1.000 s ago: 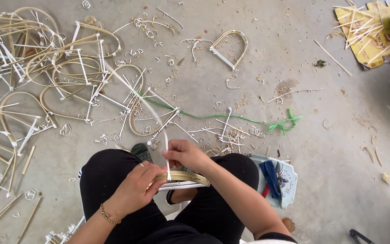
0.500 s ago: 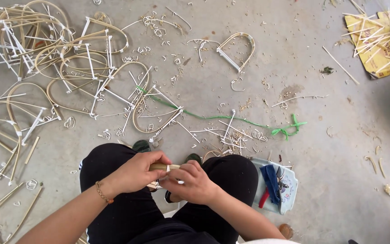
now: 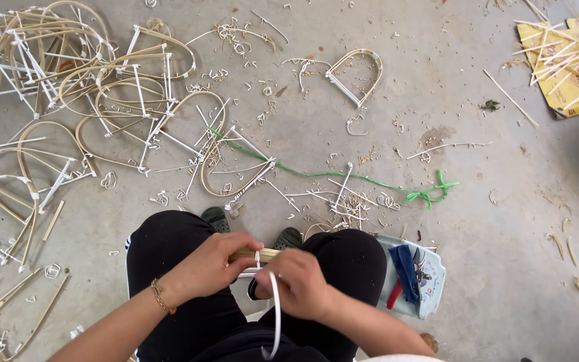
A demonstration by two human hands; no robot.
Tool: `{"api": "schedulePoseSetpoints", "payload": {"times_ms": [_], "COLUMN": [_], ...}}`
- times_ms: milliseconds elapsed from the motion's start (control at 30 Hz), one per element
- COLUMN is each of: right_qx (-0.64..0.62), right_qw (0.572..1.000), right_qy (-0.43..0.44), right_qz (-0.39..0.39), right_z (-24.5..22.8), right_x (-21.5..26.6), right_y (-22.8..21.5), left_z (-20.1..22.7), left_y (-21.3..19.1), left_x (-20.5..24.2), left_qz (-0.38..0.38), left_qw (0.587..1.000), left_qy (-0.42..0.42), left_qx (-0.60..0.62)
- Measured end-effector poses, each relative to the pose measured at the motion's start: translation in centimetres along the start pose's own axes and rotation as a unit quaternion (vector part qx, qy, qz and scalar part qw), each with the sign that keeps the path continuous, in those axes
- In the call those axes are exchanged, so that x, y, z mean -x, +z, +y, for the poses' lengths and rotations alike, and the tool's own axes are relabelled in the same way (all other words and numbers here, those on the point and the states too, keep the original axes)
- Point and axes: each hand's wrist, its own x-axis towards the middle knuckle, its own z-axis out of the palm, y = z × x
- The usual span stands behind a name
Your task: The person is weaving or wrapping thin bamboo strips around a semi-circular wooden frame to secure the structure.
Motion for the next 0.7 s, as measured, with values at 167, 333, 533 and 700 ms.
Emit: {"api": "schedulePoseSetpoints", "payload": {"times_ms": [167, 333, 533, 700], "right_qx": [-0.171, -0.316, -0.117, 0.09], "right_qw": [0.882, 0.803, 0.871, 0.996], "right_qy": [0.437, 0.493, 0.443, -0.013], "right_qz": [-0.042, -0.107, -0.177, 0.011], "right_z": [5.2, 12.5, 7.9, 2.4], "right_x": [-3.0, 1.0, 0.0, 1.2], "right_y": [0.3, 4.3, 1.2, 0.3], "left_z": [-0.6, -1.3, 0.3, 0.5], "left_y": [0.7, 0.7, -0.9, -0.9], "left_x": [1.3, 1.1, 0.0, -1.0], "left_qz": [0.037, 0.05, 0.036, -0.05], "left_qw": [0.976, 0.983, 0.989, 0.989], "left_qy": [0.137, 0.116, 0.109, -0.113], "left_qx": [-0.166, -0.135, -0.098, 0.077]}}
